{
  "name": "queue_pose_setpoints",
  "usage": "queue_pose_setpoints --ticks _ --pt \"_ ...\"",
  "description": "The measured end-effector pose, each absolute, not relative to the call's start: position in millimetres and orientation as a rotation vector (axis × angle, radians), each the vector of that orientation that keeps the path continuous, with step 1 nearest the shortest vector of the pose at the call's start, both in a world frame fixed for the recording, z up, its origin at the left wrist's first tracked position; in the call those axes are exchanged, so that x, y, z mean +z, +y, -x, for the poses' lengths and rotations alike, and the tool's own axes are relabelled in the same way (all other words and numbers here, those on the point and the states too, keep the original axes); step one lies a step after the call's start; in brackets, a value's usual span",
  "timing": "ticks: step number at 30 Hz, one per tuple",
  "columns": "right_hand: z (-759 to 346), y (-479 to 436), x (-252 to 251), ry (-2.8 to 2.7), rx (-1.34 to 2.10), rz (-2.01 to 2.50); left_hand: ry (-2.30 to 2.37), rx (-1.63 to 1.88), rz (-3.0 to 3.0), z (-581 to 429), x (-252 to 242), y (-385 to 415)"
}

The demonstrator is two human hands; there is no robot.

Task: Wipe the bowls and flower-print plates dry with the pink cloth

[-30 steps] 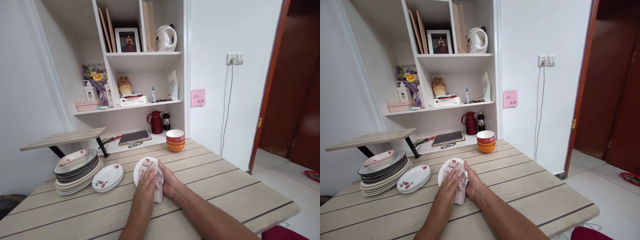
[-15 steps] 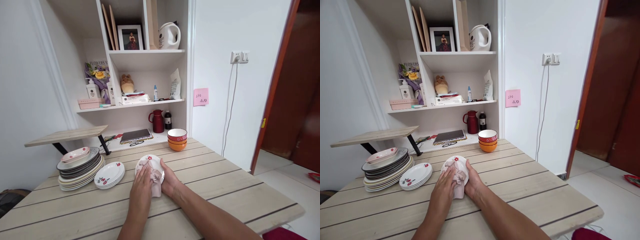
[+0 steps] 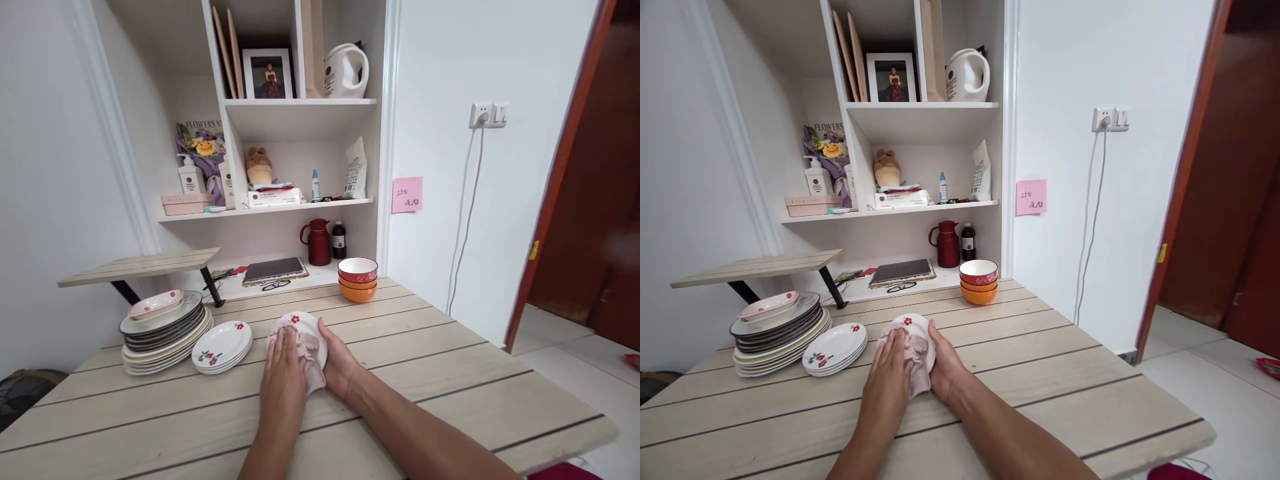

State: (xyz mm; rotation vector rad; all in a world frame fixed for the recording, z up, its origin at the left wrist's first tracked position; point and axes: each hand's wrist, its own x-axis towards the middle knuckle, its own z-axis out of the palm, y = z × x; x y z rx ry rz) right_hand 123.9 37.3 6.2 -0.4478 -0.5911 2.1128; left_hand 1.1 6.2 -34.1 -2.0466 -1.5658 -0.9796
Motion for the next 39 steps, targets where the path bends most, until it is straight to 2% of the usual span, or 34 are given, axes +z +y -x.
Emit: queue_pose_setpoints --ticks 4,10,16,22,33,39 --pt "-131.4 43.8 4.1 -0.533 2.064 0.489 -1.464 -0.879 2.137 -0.7 -40.7 3.6" --pt "-138.2 38.0 5.2 -0.646 2.157 0.650 -1.075 -0.937 2.357 -10.2 -36.5 2.5" --pt "-118.5 24.2 11.0 -0.625 2.123 0.523 -1.400 -1.077 2.119 -0.3 -20.8 -0.2" --pt "-124.5 32.5 10.4 -0.533 2.137 0.385 -1.599 -0.964 1.829 1.6 -12.5 -11.8" --pt "-130.8 32.5 3.3 -0.626 2.243 0.588 -1.183 -0.928 2.121 -7.3 -23.6 -1.7" --pt "-118.4 23.3 12.4 -0.578 2.153 0.420 -1.665 -0.869 1.795 -2.0 -4.9 -14.7"
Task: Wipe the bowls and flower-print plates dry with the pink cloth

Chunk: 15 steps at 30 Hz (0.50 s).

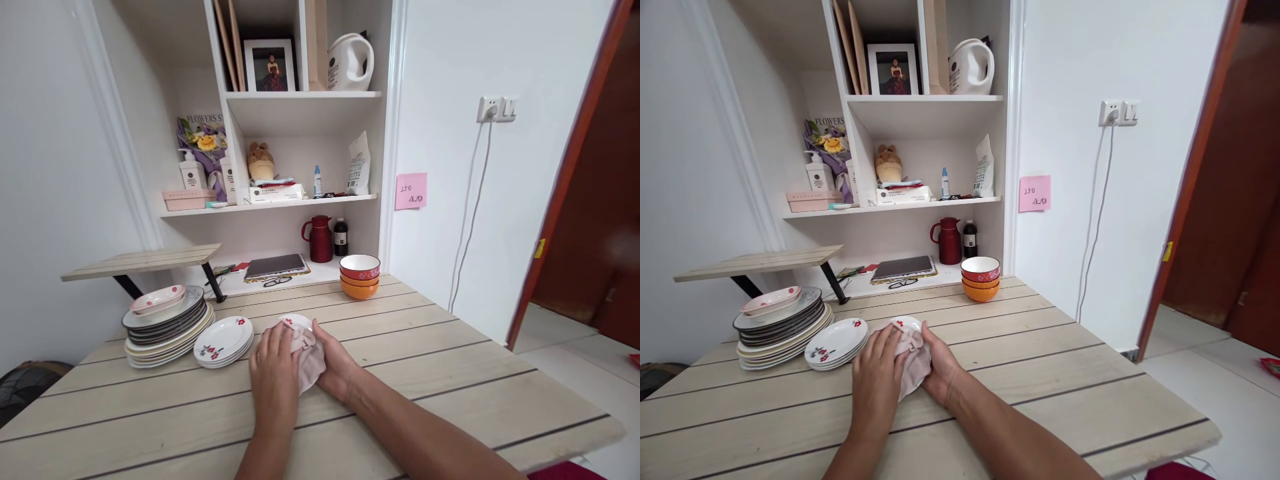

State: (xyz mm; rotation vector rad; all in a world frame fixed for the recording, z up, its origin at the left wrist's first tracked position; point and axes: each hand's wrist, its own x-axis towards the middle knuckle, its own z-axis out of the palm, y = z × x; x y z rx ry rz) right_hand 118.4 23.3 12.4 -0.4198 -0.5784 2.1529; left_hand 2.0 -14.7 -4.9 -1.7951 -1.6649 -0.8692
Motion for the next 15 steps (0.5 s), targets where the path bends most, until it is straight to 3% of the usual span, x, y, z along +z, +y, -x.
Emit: queue_pose_setpoints --ticks 15 --pt "-128.0 35.6 6.9 -0.583 2.150 0.459 -1.832 -0.782 2.101 -0.9 -12.2 -14.5"
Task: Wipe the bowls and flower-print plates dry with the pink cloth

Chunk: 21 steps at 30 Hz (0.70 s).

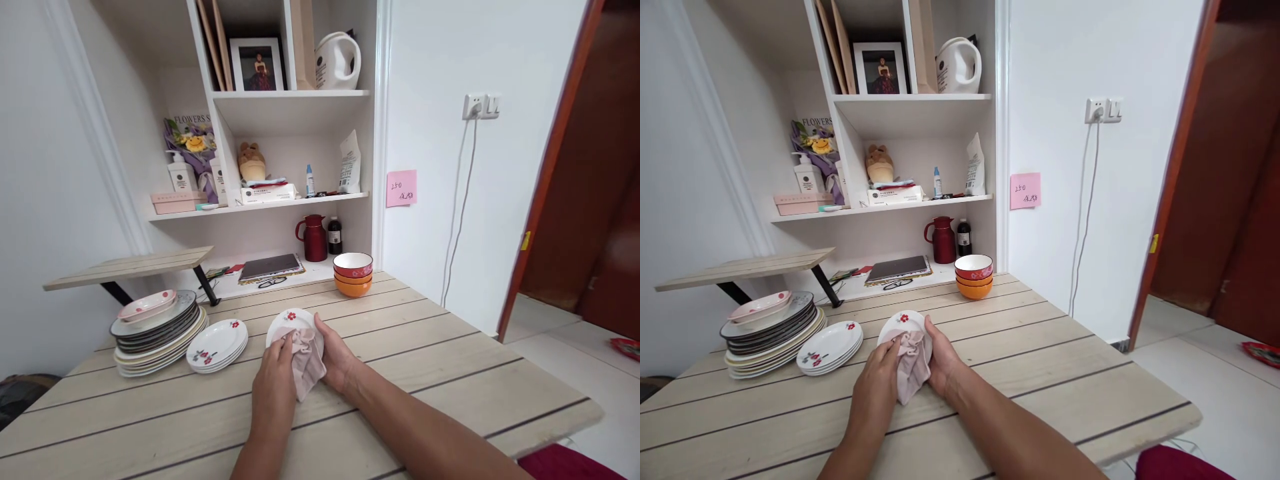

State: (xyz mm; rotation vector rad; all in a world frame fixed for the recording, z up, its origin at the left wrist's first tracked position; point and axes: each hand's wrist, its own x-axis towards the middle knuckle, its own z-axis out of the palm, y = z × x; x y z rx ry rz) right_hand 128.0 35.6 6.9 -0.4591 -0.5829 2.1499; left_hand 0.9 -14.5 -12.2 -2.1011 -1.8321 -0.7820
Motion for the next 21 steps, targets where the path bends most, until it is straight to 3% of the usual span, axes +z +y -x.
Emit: queue_pose_setpoints --ticks 10,16,21 --pt "-134.0 39.4 10.0 -0.501 2.126 0.491 -1.589 -0.911 2.224 -3.3 -34.1 3.0" --pt "-131.0 29.4 15.4 -0.606 2.196 0.505 -1.454 -0.829 2.147 -1.4 -13.4 -5.4" --pt "-120.6 21.4 17.0 -0.624 2.176 0.509 -1.637 -0.834 1.842 2.9 -4.2 -13.4"
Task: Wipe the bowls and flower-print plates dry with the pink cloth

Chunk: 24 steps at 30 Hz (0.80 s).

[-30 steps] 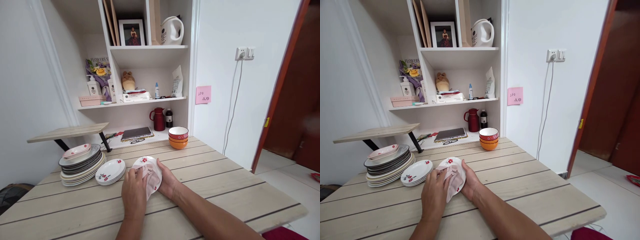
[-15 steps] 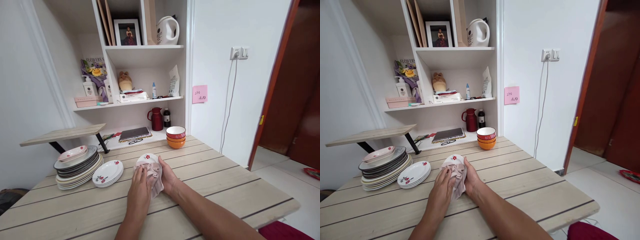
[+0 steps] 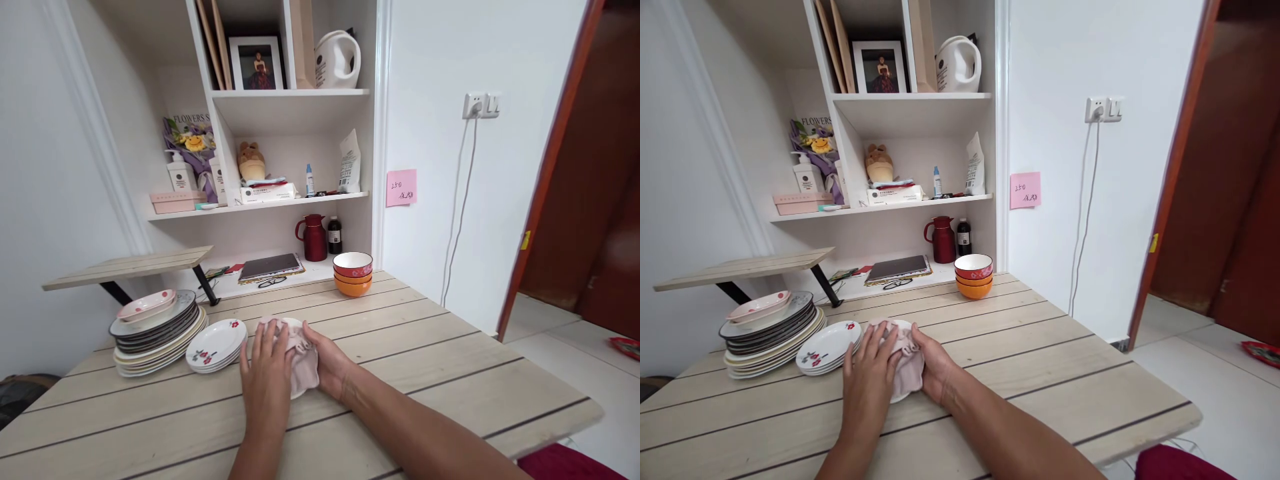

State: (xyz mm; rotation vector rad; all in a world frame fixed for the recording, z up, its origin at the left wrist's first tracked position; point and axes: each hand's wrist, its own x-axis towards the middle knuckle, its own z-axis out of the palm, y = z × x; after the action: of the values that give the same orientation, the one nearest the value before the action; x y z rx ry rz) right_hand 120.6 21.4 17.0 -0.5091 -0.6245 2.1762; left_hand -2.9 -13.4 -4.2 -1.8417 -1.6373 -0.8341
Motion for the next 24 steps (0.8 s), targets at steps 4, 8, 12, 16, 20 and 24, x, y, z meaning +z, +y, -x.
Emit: queue_pose_setpoints --ticks 4,8,12,16,20,24 --pt "-120.7 25.4 16.7 -0.566 2.149 0.418 -1.702 -0.841 1.739 9.4 -6.6 -12.4" --pt "-127.5 32.5 12.9 -0.538 2.165 0.469 -1.462 -0.900 1.948 6.0 -14.8 -7.0" --pt "-132.0 31.9 9.2 -0.565 2.206 0.579 -1.166 -0.952 2.091 -2.7 -22.1 -1.9" --pt "-127.0 23.0 13.0 -0.651 2.219 0.617 -1.213 -0.919 2.062 -1.7 -19.0 -0.2" --pt "-116.7 22.1 12.1 -0.587 2.128 0.466 -1.486 -0.868 1.889 6.4 -17.4 0.7" --pt "-119.1 32.6 5.2 -0.537 2.113 0.446 -1.509 -0.838 1.906 8.4 -27.0 0.8"
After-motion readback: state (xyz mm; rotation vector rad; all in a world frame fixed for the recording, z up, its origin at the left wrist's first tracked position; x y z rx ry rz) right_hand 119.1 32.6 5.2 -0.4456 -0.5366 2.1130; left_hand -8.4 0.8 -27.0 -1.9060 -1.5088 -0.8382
